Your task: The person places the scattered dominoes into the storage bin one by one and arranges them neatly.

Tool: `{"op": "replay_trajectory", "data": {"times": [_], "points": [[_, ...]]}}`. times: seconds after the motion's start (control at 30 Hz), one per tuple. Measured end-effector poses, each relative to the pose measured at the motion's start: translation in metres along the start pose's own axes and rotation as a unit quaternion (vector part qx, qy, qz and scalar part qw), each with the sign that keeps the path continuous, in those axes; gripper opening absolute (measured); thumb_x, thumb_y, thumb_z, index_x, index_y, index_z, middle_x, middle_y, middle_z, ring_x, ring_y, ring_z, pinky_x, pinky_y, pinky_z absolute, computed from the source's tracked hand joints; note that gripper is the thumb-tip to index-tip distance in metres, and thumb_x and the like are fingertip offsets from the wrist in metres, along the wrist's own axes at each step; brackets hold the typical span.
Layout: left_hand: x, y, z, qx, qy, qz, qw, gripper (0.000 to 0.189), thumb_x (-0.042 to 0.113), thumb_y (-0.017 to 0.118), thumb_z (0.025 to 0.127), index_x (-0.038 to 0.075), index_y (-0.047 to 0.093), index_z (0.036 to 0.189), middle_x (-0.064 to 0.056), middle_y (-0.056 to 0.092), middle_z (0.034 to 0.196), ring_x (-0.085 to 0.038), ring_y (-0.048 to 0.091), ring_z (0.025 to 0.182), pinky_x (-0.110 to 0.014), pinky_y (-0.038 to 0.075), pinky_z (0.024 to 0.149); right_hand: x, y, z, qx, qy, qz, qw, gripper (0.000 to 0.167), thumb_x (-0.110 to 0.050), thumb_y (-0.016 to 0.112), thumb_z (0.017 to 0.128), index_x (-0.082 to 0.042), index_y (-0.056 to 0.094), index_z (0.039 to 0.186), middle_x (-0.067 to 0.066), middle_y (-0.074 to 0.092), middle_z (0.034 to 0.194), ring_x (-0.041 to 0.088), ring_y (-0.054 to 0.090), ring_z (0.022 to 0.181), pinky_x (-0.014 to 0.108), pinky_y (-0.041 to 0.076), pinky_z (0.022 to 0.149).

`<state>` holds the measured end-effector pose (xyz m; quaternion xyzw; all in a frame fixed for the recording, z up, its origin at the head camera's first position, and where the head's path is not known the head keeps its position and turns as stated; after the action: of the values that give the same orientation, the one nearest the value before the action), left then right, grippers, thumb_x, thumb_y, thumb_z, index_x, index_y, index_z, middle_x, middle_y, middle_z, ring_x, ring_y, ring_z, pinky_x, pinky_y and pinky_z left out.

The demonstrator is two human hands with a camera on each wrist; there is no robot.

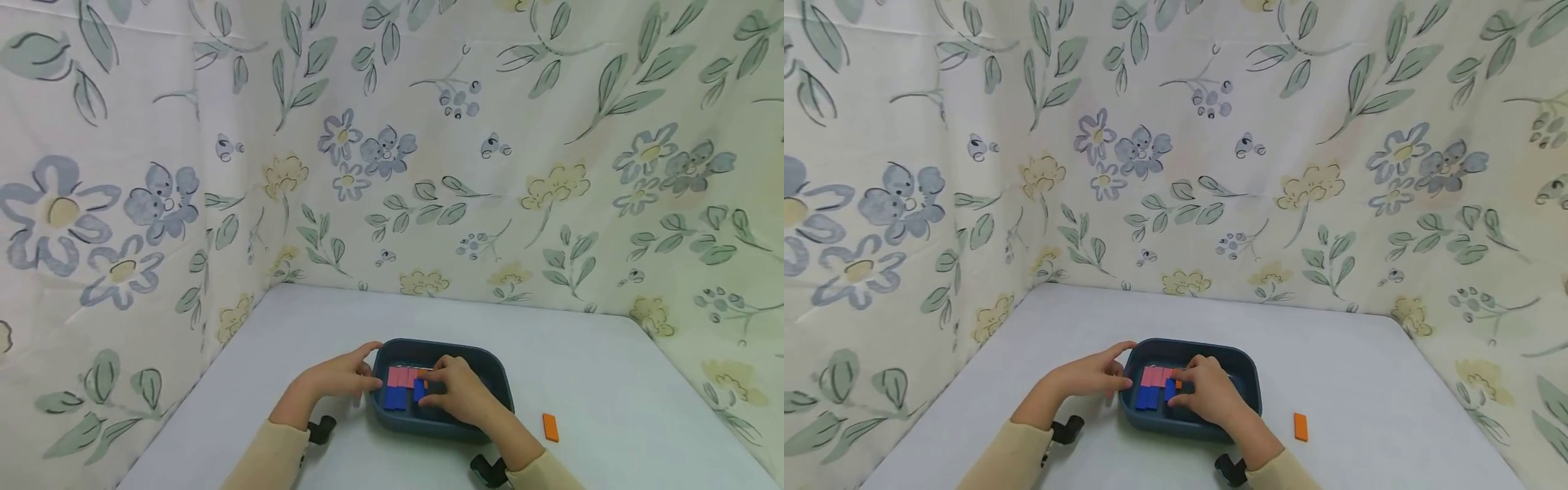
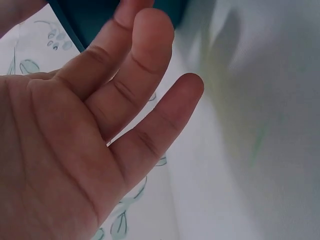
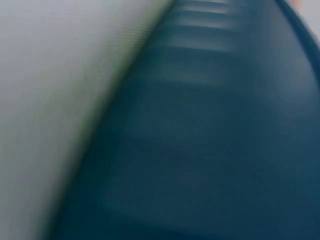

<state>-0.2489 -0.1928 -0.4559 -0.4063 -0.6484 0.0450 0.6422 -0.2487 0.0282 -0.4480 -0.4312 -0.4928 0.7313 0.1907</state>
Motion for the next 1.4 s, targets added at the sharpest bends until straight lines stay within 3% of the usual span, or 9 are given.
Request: {"op": "replay_trajectory", "data": {"times": [0.2, 0.47, 0.87, 1.4], "points": [[0.002, 0.001, 0.001, -0.003, -0.001, 0.002, 1.0, 0.075, 0.029, 0.065, 0.098, 0.017, 0.022, 0.158, -0.007, 0.069, 0.078, -0.023, 0.066, 0.077, -0.047, 0.042, 0.085, -0.006, 0.008, 0.007, 0.01, -0.017, -0.074, 0.9971, 0.048, -0.048, 0.087, 0.074, -0.023, 0.079, 0.114, -0.003, 0.053, 0.096, 0.016, 0.043, 0.088, 0.036, 0.041, 0.071], [0.005, -0.001, -0.001, -0.004, -0.008, 0.002, 1.0, 0.078, 0.03, 0.068, 0.097, 0.019, 0.022, 0.159, -0.005, 0.069, 0.082, -0.025, 0.066, 0.076, -0.048, 0.042, 0.084, -0.012, 0.01, 0.009, 0.018, -0.024, -0.138, 0.9899, 0.049, -0.052, 0.087, 0.071, -0.024, 0.079, 0.111, -0.004, 0.05, 0.091, 0.015, 0.04, 0.082, 0.033, 0.037, 0.068], [0.002, 0.0, 0.002, -0.009, -0.008, -0.006, 0.9999, 0.078, 0.029, 0.067, 0.097, 0.019, 0.02, 0.159, -0.002, 0.069, 0.086, -0.028, 0.067, 0.075, -0.046, 0.043, 0.084, -0.009, 0.014, 0.01, 0.006, -0.027, -0.149, 0.9884, 0.049, -0.051, 0.088, 0.071, -0.026, 0.079, 0.112, -0.004, 0.051, 0.09, 0.015, 0.04, 0.081, 0.032, 0.037, 0.068], [-0.001, -0.001, 0.001, -0.01, 0.004, -0.008, 0.9999, 0.078, 0.029, 0.066, 0.098, 0.018, 0.019, 0.159, -0.005, 0.069, 0.085, -0.027, 0.066, 0.076, -0.045, 0.043, 0.082, -0.009, 0.008, 0.006, 0.028, -0.02, -0.139, 0.9898, 0.049, -0.052, 0.088, 0.071, -0.025, 0.08, 0.111, -0.005, 0.052, 0.091, 0.014, 0.041, 0.08, 0.032, 0.039, 0.067]]}}
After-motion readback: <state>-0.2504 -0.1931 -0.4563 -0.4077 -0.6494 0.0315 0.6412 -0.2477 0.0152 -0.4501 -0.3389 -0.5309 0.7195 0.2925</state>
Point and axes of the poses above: each hand's wrist, its own z-axis towards the middle knuckle, its own y-axis out of the palm, x = y × z, the point moved 6 cm from there along z, towards the middle knuckle
